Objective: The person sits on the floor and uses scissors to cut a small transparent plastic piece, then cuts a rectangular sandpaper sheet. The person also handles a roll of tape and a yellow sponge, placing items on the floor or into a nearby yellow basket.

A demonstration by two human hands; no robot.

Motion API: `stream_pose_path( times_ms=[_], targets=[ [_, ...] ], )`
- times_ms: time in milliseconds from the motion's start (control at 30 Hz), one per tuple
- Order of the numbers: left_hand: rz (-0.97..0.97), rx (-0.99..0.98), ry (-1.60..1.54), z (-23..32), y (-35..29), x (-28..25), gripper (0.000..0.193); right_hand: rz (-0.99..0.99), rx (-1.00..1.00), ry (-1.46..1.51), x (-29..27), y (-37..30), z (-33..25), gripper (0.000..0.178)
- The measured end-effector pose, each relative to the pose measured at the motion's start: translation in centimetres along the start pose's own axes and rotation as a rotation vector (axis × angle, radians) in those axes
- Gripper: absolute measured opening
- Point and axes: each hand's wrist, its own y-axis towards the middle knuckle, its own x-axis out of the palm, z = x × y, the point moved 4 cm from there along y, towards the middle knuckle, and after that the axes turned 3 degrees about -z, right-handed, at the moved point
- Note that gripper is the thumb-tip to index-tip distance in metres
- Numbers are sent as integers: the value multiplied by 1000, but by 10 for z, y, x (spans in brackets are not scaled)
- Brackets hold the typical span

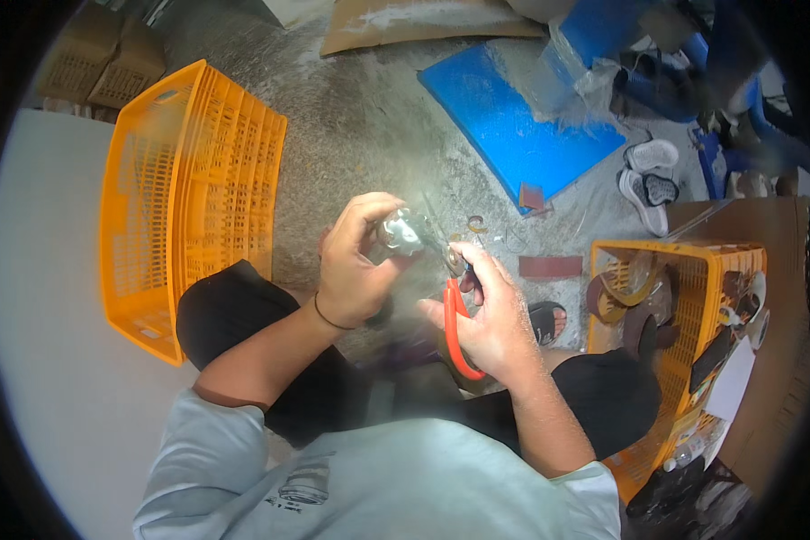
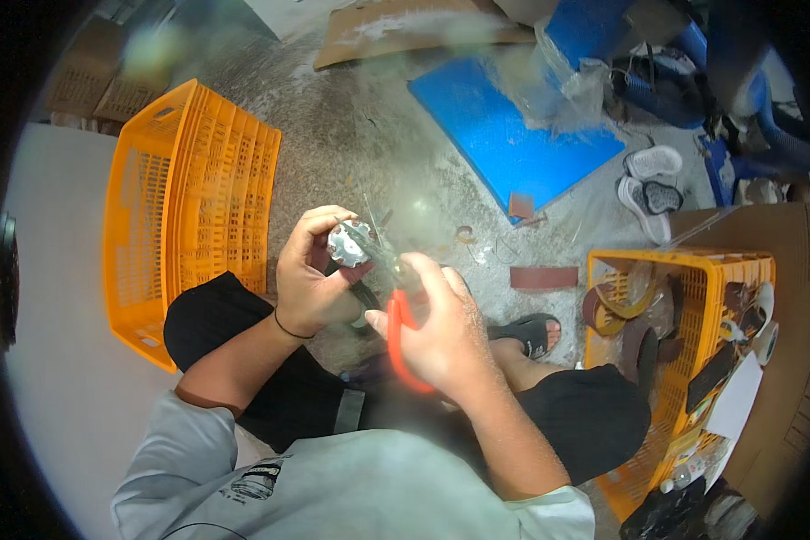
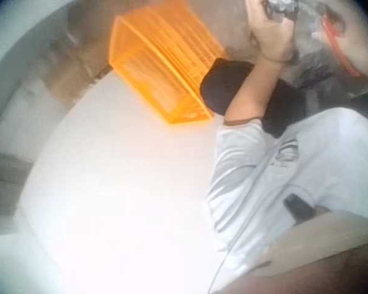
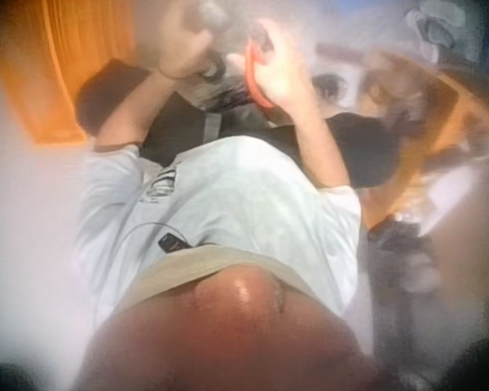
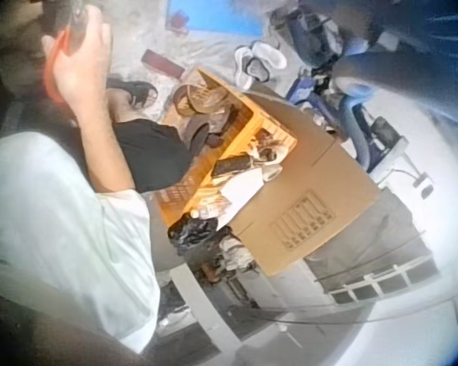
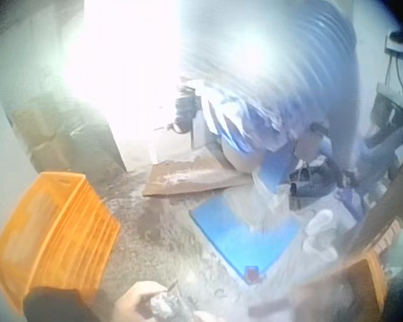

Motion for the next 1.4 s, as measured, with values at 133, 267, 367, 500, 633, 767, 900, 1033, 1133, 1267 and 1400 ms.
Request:
stream_pose_path(
  times_ms=[133, 267, 367, 500, 633, 767, 900, 1033, 1133, 1267, 1400],
  targets=[
    [20, 74, 14, 4, -1, 7, 56, 61, -94, -51, -4, -5, 3, 66],
    [-2, 149, 64, 6, -1, 7, 58, 28, -35, -63, -5, -8, 8, 49],
    [-6, 157, 21, 6, -2, 7, 60, 66, -49, -69, -4, -10, 7, 43],
    [6, 168, 34, 8, -4, 6, 57, 73, -71, -68, -5, -14, 8, 40],
    [37, 183, -34, 9, -5, 8, 51, 141, -140, -63, -5, -14, 8, 45],
    [37, 195, -49, 11, -3, 9, 50, 162, -153, -80, -6, -15, 7, 49],
    [23, 166, 25, 11, -1, 9, 50, 101, -92, -34, -4, -15, 11, 39],
    [-12, 147, 23, 12, 4, 6, 55, -50, 35, 396, 5, -10, 20, 42],
    [-11, 101, -23, 14, 7, 5, 56, -73, 43, 593, 6, -9, 19, 50],
    [24, 40, -25, 17, 5, 7, 49, 29, -82, 50, -5, -13, 4, 67],
    [25, 48, -149, 18, 2, 11, 53, 62, -133, -32, -8, -15, -7, 67]
  ],
)
